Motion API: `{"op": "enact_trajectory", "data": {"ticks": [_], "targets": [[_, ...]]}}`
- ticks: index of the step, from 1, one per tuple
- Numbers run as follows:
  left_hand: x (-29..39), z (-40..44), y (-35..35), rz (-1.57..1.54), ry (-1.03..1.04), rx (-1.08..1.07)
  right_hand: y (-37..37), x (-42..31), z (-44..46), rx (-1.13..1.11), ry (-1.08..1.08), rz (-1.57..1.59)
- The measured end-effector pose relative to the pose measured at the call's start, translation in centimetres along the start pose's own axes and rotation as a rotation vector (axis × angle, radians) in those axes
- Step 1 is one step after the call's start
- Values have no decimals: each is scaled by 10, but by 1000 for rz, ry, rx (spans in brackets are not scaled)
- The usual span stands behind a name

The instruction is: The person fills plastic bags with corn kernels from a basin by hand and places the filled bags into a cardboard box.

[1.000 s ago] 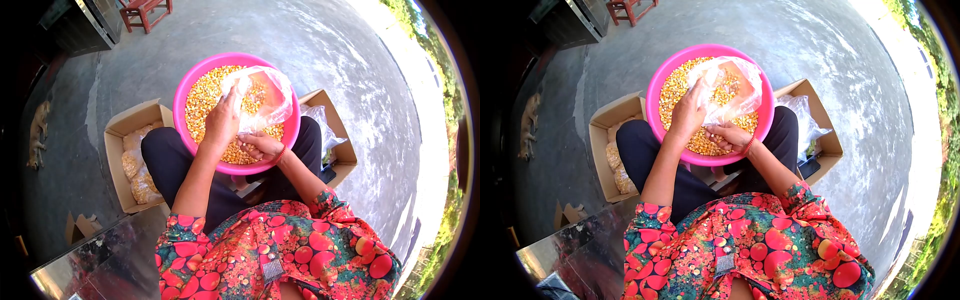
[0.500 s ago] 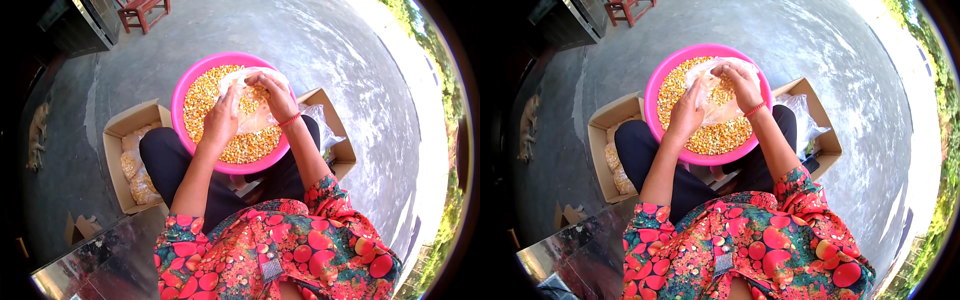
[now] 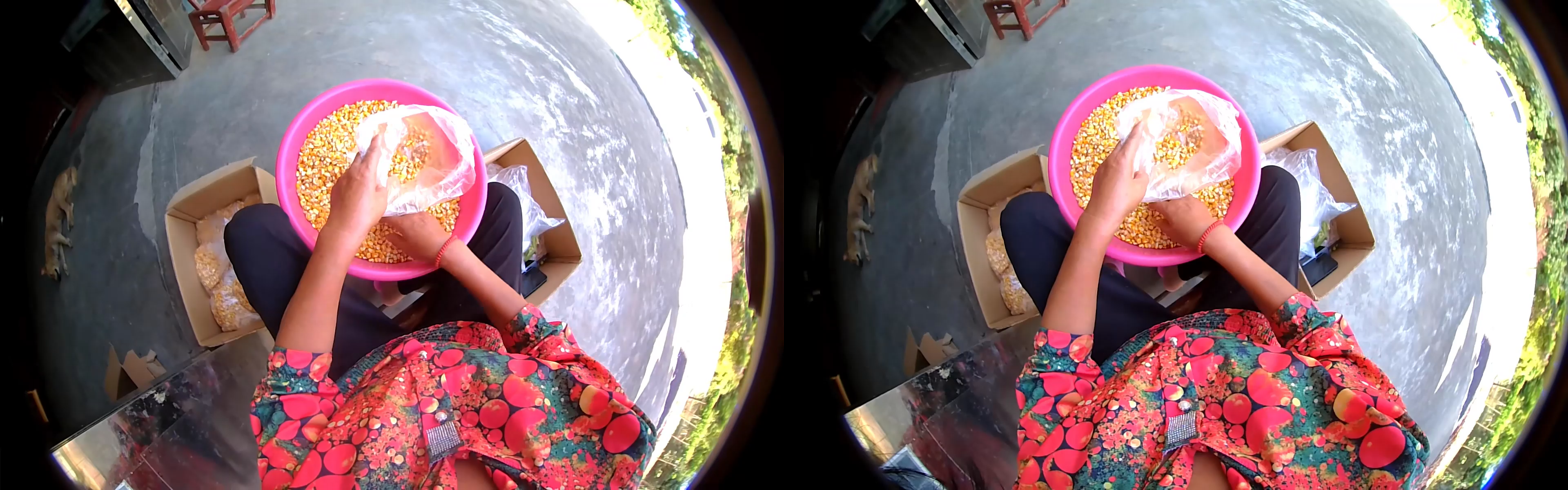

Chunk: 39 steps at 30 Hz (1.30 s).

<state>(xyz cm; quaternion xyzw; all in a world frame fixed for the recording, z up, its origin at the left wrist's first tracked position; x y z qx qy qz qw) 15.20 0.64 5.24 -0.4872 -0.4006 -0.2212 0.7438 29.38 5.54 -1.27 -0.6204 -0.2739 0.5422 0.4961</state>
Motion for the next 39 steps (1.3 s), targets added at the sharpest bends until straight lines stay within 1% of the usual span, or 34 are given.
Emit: {"op": "enact_trajectory", "data": {"ticks": [2, 3, 5, 6, 7, 9, 13, 15, 16, 17, 19, 20, 21, 23, 27, 29, 30, 33, 35, 36, 37, 39], "targets": [[-1, -1, -1, 6, -27, -6, -5, -10, 5, -273, 199, -158], [-2, -1, -1, 6, -28, -7, 1, -10, 4, -274, 200, -157], [-3, 1, 1, 95, -3, -22, 13, -6, 0, -90, -40, -60], [-4, 2, 3, 94, -1, -22, 14, -9, -1, -149, -38, -74], [-5, 1, 4, 81, 15, -17, 12, -10, 0, -149, -38, -74], [-6, -1, 4, 70, 30, -10, 11, -9, 3, -350, 16, -75], [-9, 0, 4, 78, 31, -11, 9, -2, 6, -319, 93, -31], [-9, 0, 4, 79, 38, -2, -4, -4, 5, -202, 315, 620], [-9, 0, 3, 78, 30, -8, -9, -6, 5, -285, 682, 891], [-7, 0, 3, 76, 22, -14, -17, -6, 5, -284, 683, 890], [-3, 1, 2, 59, -4, -25, -29, -4, 1, -434, 672, 1455], [-3, 1, 2, 43, -31, -35, -27, -4, -2, -379, 672, 1489], [-3, 0, 2, 43, -32, -35, -23, 0, -5, -380, 672, 1489], [-3, 1, 2, 53, -47, -44, -16, 9, -10, -342, 587, 1522], [-3, 0, 1, 44, -57, -46, -45, -1, -16, -387, 564, 1618], [-3, 1, 2, 44, -50, -47, -58, -5, -14, -292, 444, 1770], [0, 0, 1, 44, -50, -48, -67, -6, -11, -231, 421, 1778], [7, 0, -2, 29, -72, -59, -100, -9, 9, 45, 501, 1746], [2, -1, 1, 73, -4, -11, -110, -1, 27, 204, 418, 1714], [0, 0, 3, 74, -2, -11, -106, 16, 36, 175, 271, 1791], [-3, 0, 4, 76, 3, -5, -102, 23, 45, 176, 270, 1791], [-5, 0, 3, 79, 7, 1, -91, 34, 63, 413, 387, 1486]]}}
Point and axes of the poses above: each hand's wrist, its own z-axis towards the middle knuckle, its own y-axis out of the palm, x = y × z, the point moved 1 cm from there along z, towards the middle knuckle, and after that the axes turned 9 degrees about -z, right-handed, at the moved point
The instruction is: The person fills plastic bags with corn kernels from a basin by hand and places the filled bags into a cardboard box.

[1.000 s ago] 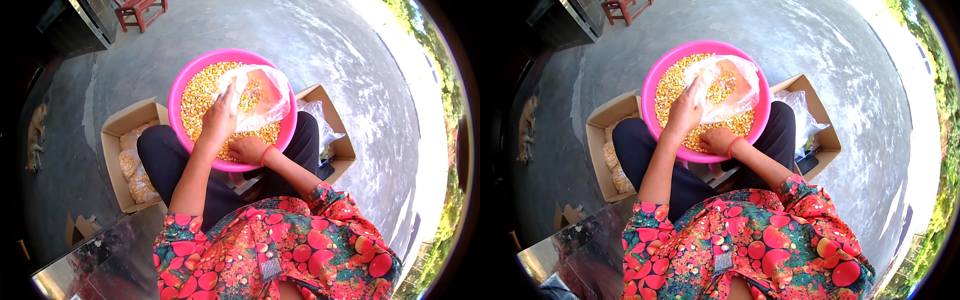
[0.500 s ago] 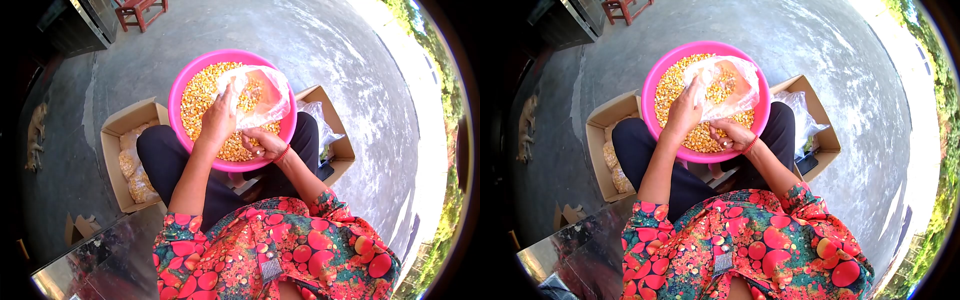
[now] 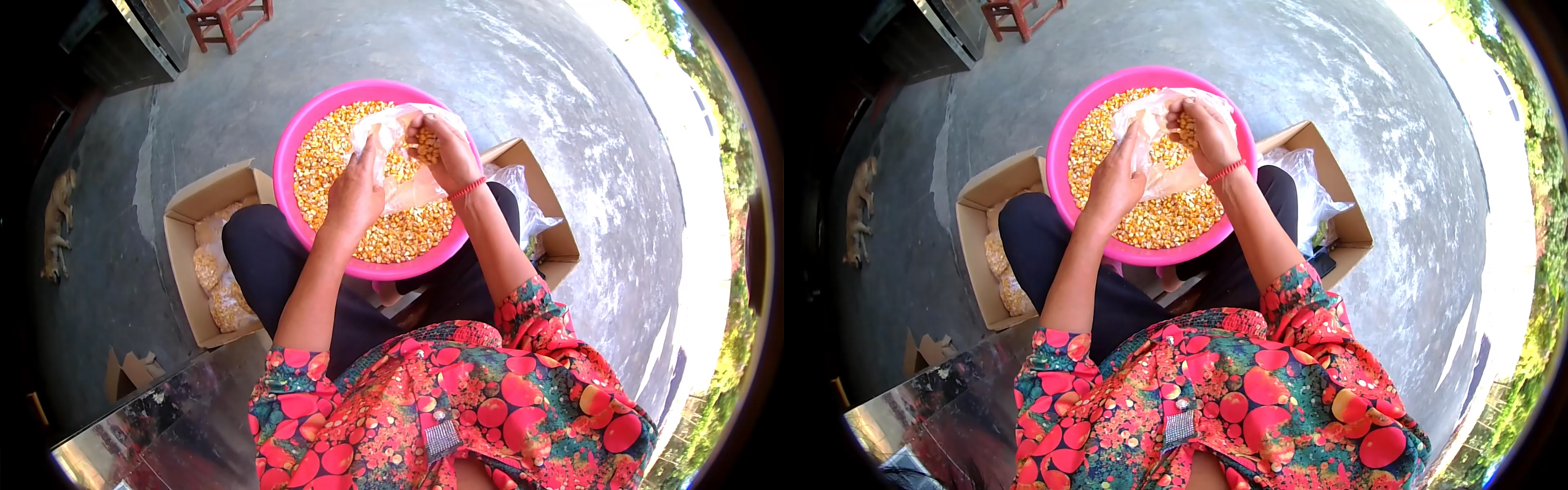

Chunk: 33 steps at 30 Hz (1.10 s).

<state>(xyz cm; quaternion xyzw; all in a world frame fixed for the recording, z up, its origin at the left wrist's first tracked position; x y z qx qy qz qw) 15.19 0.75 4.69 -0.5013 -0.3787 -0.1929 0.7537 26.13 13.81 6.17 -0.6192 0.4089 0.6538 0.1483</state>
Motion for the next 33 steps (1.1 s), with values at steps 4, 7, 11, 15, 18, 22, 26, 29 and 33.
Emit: {"op": "enact_trajectory", "data": {"ticks": [4, 7, 11, 15, 18, 22, 26, 29, 33], "targets": [[-1, 1, -3, -10, -10, 2, -2, 9, 6, -15, -140, -680], [0, 2, -4, -6, -14, -5, -6, 8, -8, -136, -50, -592], [-4, 2, 1, -22, 43, 28, 6, -8, -50, -649, 224, -628], [3, 2, -1, -15, 20, 12, 11, 50, -62, -808, -115, -923], [5, 1, -2, -89, -62, -30, 20, 91, -61, -663, -303, -1246], [1, 2, -1, -69, -53, -11, 26, 118, -61, -594, -372, -1376], [3, 1, -4, -66, -63, -26, 26, 119, -63, -655, -466, -1389], [5, 0, -4, -67, -59, -37, 19, 107, -67, -682, -473, -1395], [5, 0, -5, -27, -79, -42, 7, 110, -65, -679, -379, -1540]]}}
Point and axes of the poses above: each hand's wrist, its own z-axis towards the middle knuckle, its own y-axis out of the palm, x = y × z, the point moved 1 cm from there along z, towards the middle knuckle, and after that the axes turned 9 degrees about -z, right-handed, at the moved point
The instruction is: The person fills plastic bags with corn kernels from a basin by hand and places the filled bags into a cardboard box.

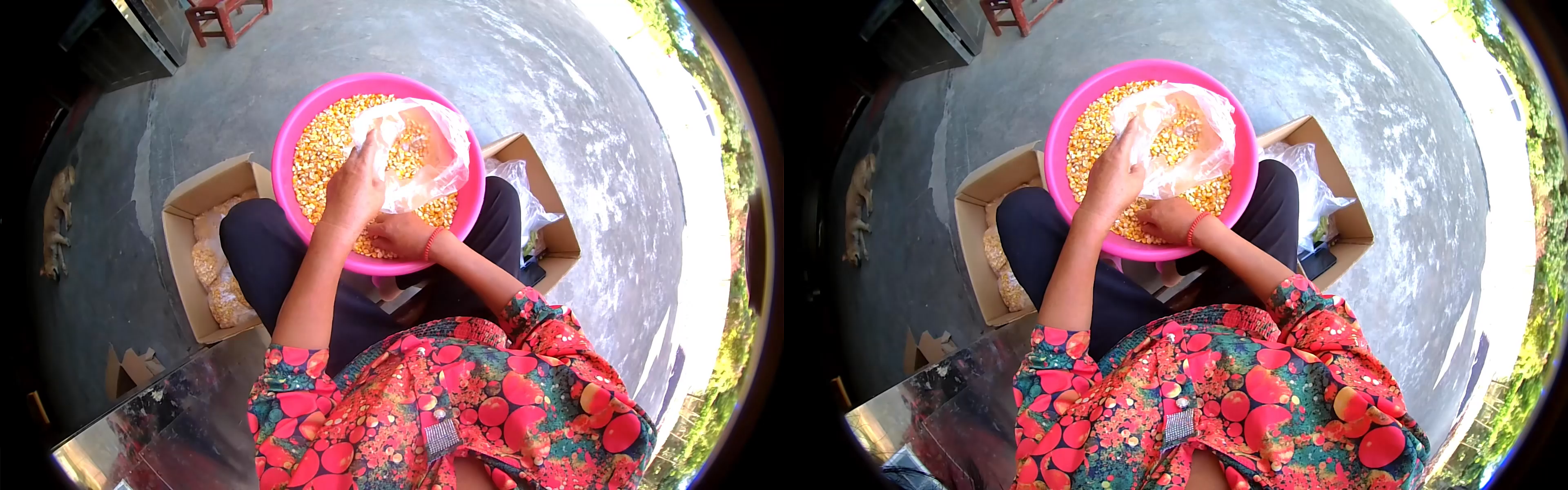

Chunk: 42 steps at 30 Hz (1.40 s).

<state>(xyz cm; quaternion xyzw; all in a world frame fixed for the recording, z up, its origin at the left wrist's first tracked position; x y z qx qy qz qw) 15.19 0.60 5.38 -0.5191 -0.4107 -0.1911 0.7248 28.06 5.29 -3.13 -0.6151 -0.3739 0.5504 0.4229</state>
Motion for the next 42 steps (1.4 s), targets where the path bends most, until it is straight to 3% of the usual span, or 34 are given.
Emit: {"op": "enact_trajectory", "data": {"ticks": [3, 6, 7, 9, 10, 11, 13, 14, 15, 18, 21, 25, 27, 29, 32, 36, 39, 42], "targets": [[-1, 0, 1, -16, 39, 29, -15, -2, -2, -176, 140, 31], [-4, 2, 1, 42, 36, 40, -6, 7, -4, -78, 278, 262], [-3, 2, 0, 43, 34, 40, -8, 7, -5, -79, 277, 263], [0, 2, -3, 78, -19, 35, -15, 8, -9, 9, 295, 582], [-1, 3, -3, 77, -19, 34, -9, 13, -5, 57, 146, 662], [-2, 2, -3, 65, -16, 38, -11, 18, -10, 57, 148, 661], [-3, 2, -2, 53, -12, 42, -61, -7, -14, -427, 372, 1245], [-3, 2, -1, 19, -2, 53, -70, -12, -16, -439, 323, 1399], [-4, 2, -1, -14, 8, 64, -80, -13, -16, -441, 322, 1398], [-5, 2, 1, -27, 14, 76, -113, -10, -13, -124, 310, 1576], [-3, 1, -1, -4, -13, 56, -124, 12, 3, 234, 368, 1618], [-2, 2, -2, -20, -6, 60, -111, 51, 27, 323, 319, 1657], [-4, 2, -2, -26, 28, 86, -103, 56, 43, 519, 593, 1470], [-2, 2, -2, -28, 39, 102, -99, 68, 49, 456, 535, 1434], [-2, 1, -4, -25, 60, 119, -112, 66, 51, 357, 490, 571], [4, 1, -8, -4, 39, 78, -116, 69, 53, 379, 518, 716], [-5, 2, -4, 46, 125, 157, -135, 48, 30, 249, 415, 1037], [-6, 4, -4, 39, 60, 178, -151, 12, -1, -165, 136, 1044]]}}
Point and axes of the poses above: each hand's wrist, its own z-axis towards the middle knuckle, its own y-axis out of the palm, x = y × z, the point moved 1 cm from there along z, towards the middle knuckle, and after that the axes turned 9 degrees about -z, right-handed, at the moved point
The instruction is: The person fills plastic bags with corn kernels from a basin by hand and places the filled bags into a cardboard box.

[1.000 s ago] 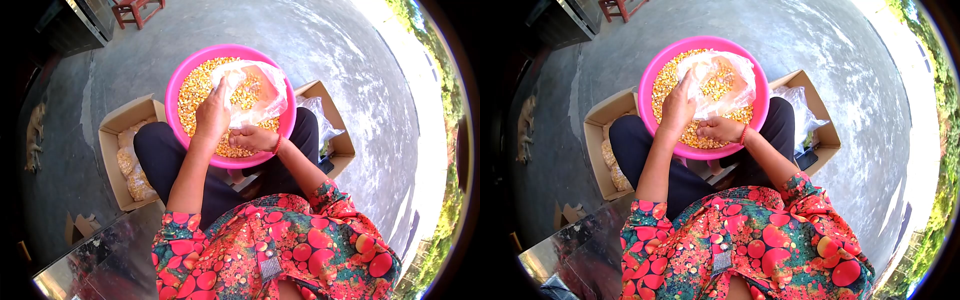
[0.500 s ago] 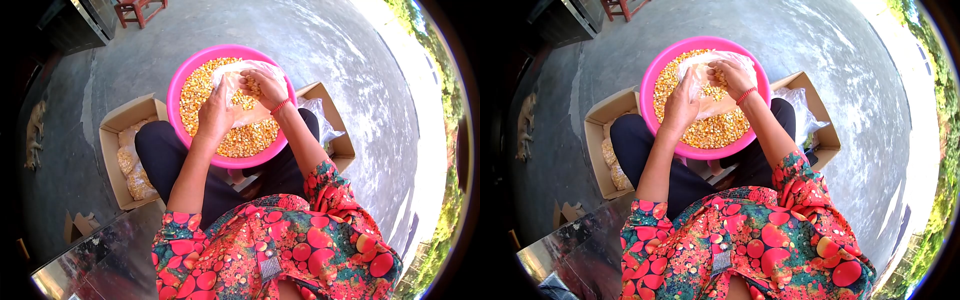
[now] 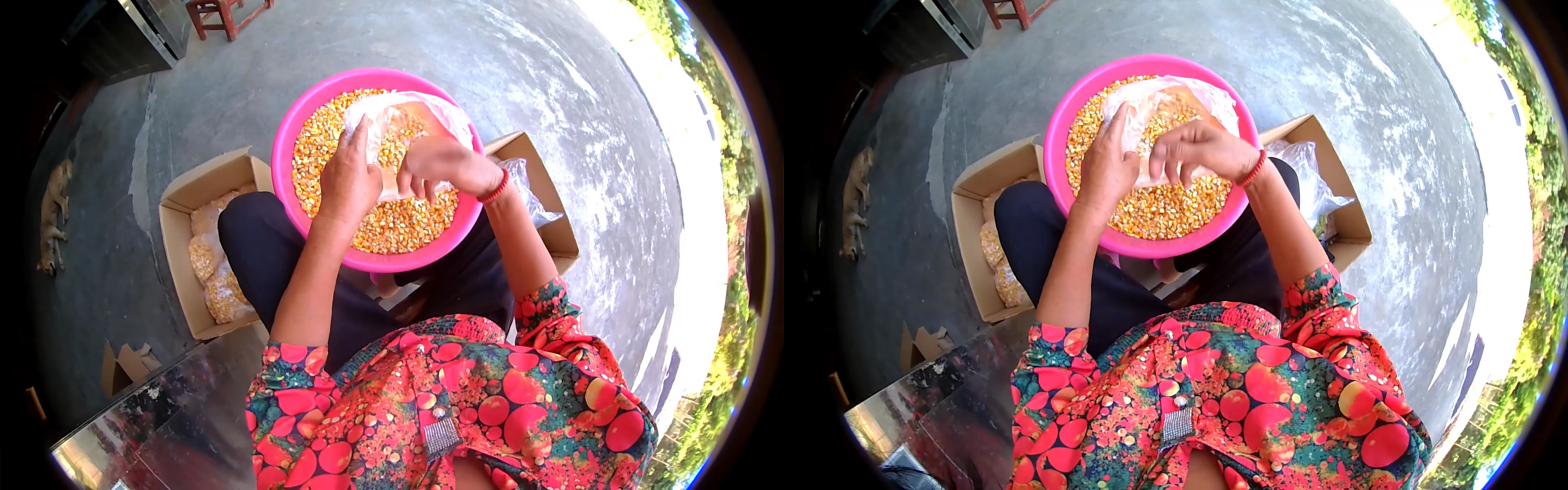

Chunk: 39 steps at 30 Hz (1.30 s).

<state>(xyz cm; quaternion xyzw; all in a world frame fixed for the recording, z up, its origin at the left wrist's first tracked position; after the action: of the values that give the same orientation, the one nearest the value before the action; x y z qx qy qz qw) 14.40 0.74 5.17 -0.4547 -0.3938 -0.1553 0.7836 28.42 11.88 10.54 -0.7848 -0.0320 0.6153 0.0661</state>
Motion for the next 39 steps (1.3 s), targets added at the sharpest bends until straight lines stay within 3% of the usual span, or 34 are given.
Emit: {"op": "enact_trajectory", "data": {"ticks": [3, 4, 5, 7, 10, 13, 18, 22, 25, 27, 28, 33, 36, 39], "targets": [[2, 0, 0, 10, 36, -2, 28, 26, -4, -167, 43, -237], [2, -1, 1, 2, 52, -3, 33, 54, 2, -124, -180, -449], [2, -2, 1, 4, 52, -4, 38, 64, 3, -21, -240, -716], [3, -3, 1, 38, -12, -58, 49, 82, 2, 217, 63, -1107], [1, -3, 1, 54, 15, -44, 56, 103, 9, 336, 250, -1131], [-3, -1, 4, 31, 56, -12, 71, 103, 13, 278, 297, -1156], [-3, -1, 5, -65, 62, 13, 91, 105, 20, 220, 74, -1136], [-5, -1, 5, -97, 93, 38, 92, 110, 28, 122, 142, -1095], [-7, 0, 5, -53, 80, 25, 87, 110, 28, 224, 86, -930], [-5, -1, 3, -38, 82, 36, 82, 107, 26, 308, 222, -87], [-3, -1, 3, -24, 88, 45, 78, 86, 19, 276, 428, 285], [0, -1, 2, 13, 36, 37, 72, 82, 6, 264, 446, 550], [3, -1, 0, 8, 4, 49, 70, 72, -6, 93, 308, 756], [2, -1, 2, -4, 4, 73, 62, 44, -14, 147, 129, 783]]}}
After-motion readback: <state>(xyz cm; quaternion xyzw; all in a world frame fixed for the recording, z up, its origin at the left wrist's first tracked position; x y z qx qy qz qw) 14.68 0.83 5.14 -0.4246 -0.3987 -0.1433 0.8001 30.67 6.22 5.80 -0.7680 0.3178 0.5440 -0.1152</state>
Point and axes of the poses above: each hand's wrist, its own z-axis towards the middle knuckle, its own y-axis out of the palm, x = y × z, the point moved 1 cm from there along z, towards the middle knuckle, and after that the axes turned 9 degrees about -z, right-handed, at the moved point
